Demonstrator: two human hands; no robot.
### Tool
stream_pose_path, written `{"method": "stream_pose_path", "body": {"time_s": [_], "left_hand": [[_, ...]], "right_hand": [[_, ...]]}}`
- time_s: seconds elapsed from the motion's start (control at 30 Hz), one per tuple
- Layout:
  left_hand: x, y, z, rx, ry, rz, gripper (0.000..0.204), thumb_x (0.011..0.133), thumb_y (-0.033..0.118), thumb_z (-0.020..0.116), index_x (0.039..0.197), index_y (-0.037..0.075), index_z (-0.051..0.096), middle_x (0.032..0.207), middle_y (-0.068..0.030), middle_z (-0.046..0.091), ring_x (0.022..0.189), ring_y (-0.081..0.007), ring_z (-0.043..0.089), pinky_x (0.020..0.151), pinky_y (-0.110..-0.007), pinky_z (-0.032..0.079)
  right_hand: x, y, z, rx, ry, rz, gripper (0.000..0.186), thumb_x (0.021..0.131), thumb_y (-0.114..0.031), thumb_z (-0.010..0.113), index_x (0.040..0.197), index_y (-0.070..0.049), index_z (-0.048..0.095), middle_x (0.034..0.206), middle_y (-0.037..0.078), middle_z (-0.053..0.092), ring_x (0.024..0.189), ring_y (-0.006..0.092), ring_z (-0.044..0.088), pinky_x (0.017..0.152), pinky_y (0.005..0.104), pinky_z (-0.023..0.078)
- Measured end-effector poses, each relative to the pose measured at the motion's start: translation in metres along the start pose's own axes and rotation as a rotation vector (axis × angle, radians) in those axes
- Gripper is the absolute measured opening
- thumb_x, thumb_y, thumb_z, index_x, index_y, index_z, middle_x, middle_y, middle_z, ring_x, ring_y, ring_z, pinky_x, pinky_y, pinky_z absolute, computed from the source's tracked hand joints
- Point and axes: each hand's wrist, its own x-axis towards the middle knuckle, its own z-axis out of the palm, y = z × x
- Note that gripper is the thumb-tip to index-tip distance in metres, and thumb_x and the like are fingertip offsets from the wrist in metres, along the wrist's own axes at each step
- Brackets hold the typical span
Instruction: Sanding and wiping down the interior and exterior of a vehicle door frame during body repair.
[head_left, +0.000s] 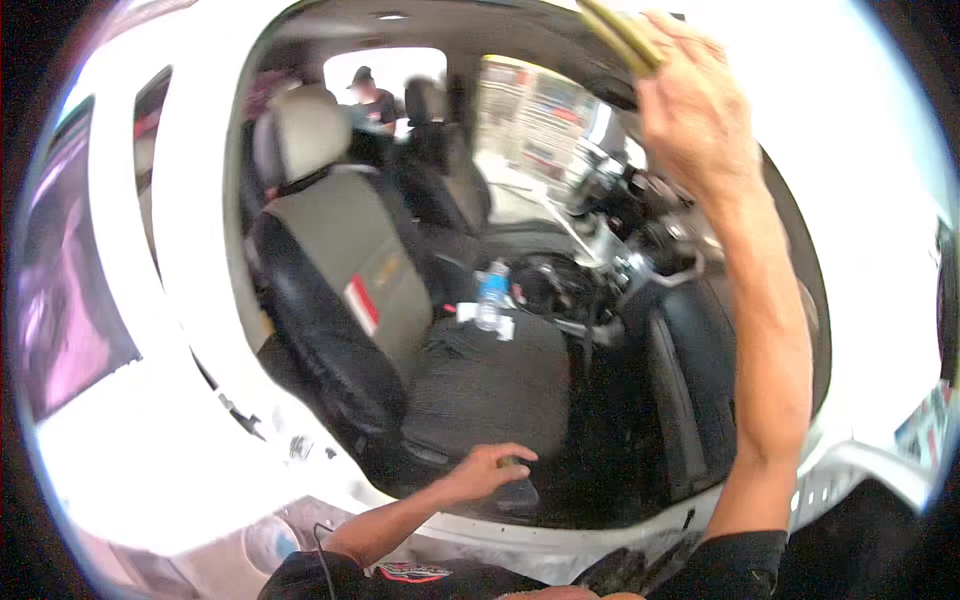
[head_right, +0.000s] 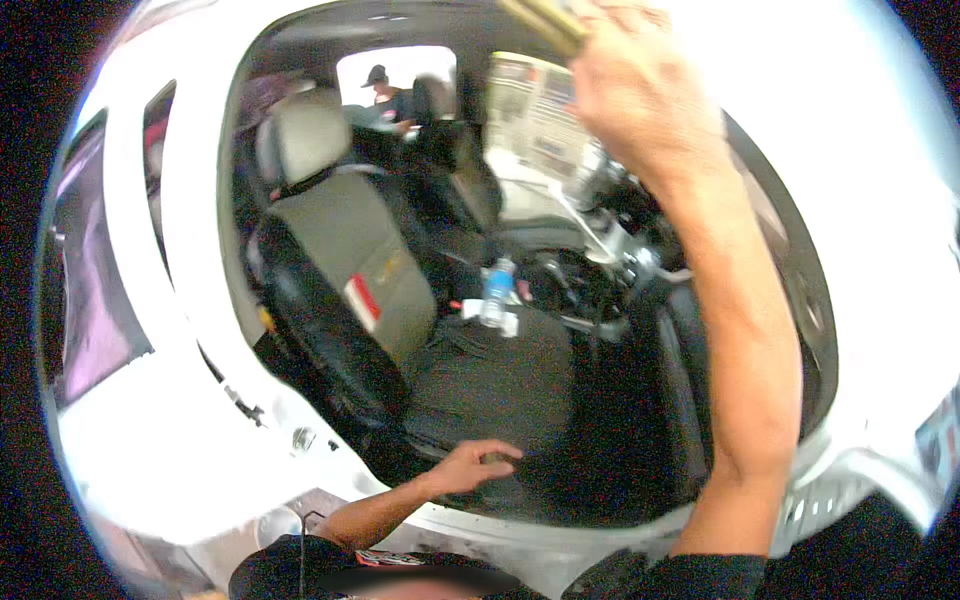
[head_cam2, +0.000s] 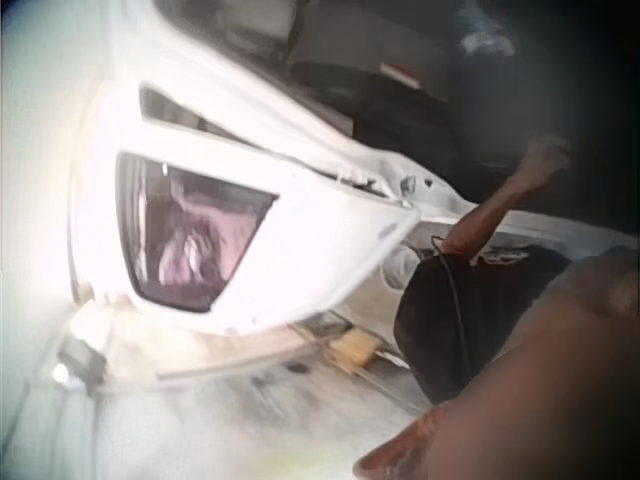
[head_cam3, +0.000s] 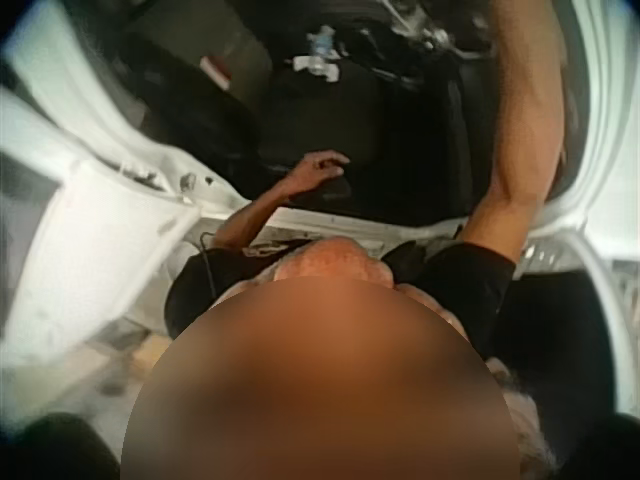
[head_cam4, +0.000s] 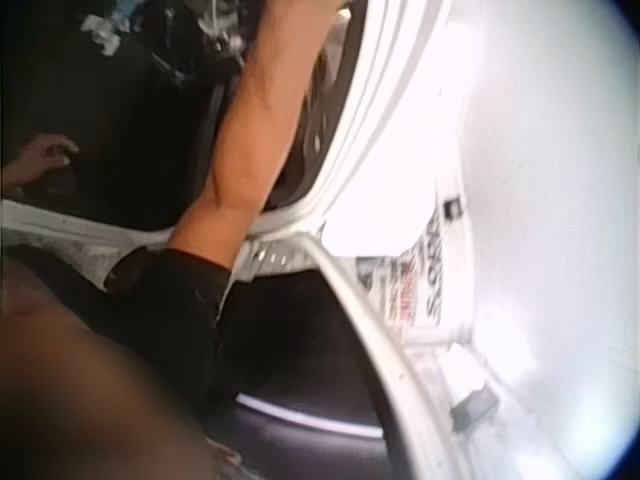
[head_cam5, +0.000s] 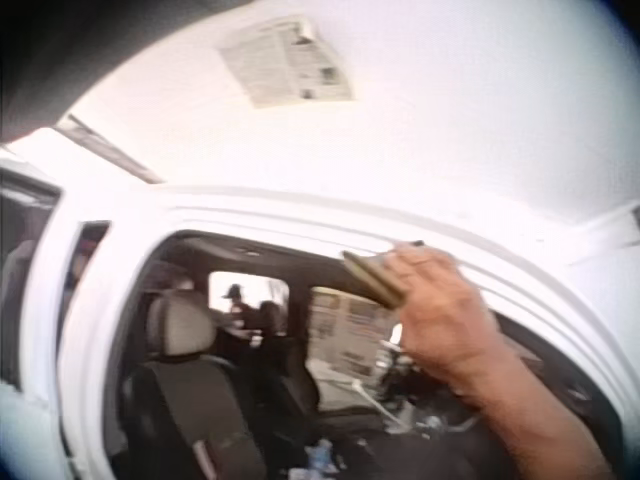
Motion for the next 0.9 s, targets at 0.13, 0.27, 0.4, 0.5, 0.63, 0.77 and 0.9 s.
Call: {"method": "stream_pose_path", "body": {"time_s": [0.13, 0.27, 0.4, 0.5, 0.63, 0.77, 0.9], "left_hand": [[-0.053, 0.002, -0.025, -0.049, 0.200, 0.078, 0.031, 0.098, 0.024, 0.072, 0.126, 0.012, 0.071, 0.107, -0.0006, 0.073, 0.084, -0.0083, 0.060, 0.074, -0.028, 0.049], [-0.078, -0.017, -0.044, -0.116, 0.233, 0.038, 0.031, 0.098, 0.023, 0.072, 0.128, 0.013, 0.071, 0.095, 0.0001, 0.070, 0.076, -0.0069, 0.055, 0.069, -0.028, 0.047], [-0.116, 0.001, -0.072, -0.233, 0.308, 0.091, 0.033, 0.097, 0.021, 0.073, 0.129, 0.013, 0.071, 0.093, -0.0006, 0.069, 0.075, -0.0056, 0.055, 0.066, -0.027, 0.047], [-0.155, 0.001, -0.092, -0.223, 0.346, -0.006, 0.035, 0.096, 0.020, 0.075, 0.130, 0.013, 0.070, 0.093, -0.0015, 0.069, 0.074, -0.0055, 0.054, 0.064, -0.026, 0.046], [-0.213, -0.037, -0.111, -0.217, 0.423, -0.019, 0.036, 0.095, 0.017, 0.076, 0.129, 0.011, 0.070, 0.099, -0.0031, 0.073, 0.083, -0.0055, 0.060, 0.074, -0.026, 0.051], [-0.252, -0.036, -0.141, -0.237, 0.423, -0.092, 0.032, 0.095, 0.015, 0.075, 0.125, 0.006, 0.071, 0.105, -0.0033, 0.075, 0.094, -0.0073, 0.065, 0.086, -0.026, 0.052], [-0.274, -0.031, -0.166, -0.139, 0.409, -0.150, 0.031, 0.095, 0.016, 0.074, 0.125, 0.007, 0.071, 0.104, -0.0027, 0.075, 0.093, -0.0086, 0.065, 0.085, -0.027, 0.053]], "right_hand": [[0.054, -0.049, 0.048, 0.020, 0.030, -0.012, 0.043, 0.091, -0.004, 0.061, 0.134, -0.005, 0.066, 0.139, 0.015, 0.065, 0.129, 0.0321, 0.059, 0.112, 0.0424, 0.048], [0.122, -0.096, 0.095, 0.157, 0.054, -0.099, 0.040, 0.092, -0.007, 0.061, 0.132, -0.004, 0.066, 0.137, 0.012, 0.065, 0.128, 0.0311, 0.060, 0.111, 0.0406, 0.049], [0.199, -0.172, 0.145, 0.211, -0.040, -0.167, 0.036, 0.096, -0.007, 0.047, 0.119, 0.015, 0.064, 0.127, 0.034, 0.064, 0.127, 0.0414, 0.059, 0.119, 0.0460, 0.037], [0.238, -0.212, 0.134, 0.317, -0.339, -0.102, 0.039, 0.096, -0.007, 0.046, 0.126, 0.012, 0.063, 0.130, 0.032, 0.063, 0.127, 0.0418, 0.057, 0.116, 0.0473, 0.040], [0.234, -0.218, 0.160, 0.297, 0.033, -0.105, 0.034, 0.097, -0.011, 0.047, 0.122, 0.002, 0.067, 0.127, 0.026, 0.065, 0.122, 0.0390, 0.058, 0.109, 0.0484, 0.043], [0.269, -0.270, 0.168, 0.227, -0.314, 0.012, 0.042, 0.106, -0.024, 0.045, 0.135, 0.003, 0.061, 0.139, 0.027, 0.059, 0.135, 0.0400, 0.051, 0.119, 0.0471, 0.035], [0.251, -0.290, 0.148, 0.457, -0.201, 0.028, 0.046, 0.107, -0.027, 0.045, 0.137, 0.005, 0.058, 0.144, 0.028, 0.055, 0.141, 0.0436, 0.045, 0.122, 0.0465, 0.032]]}}
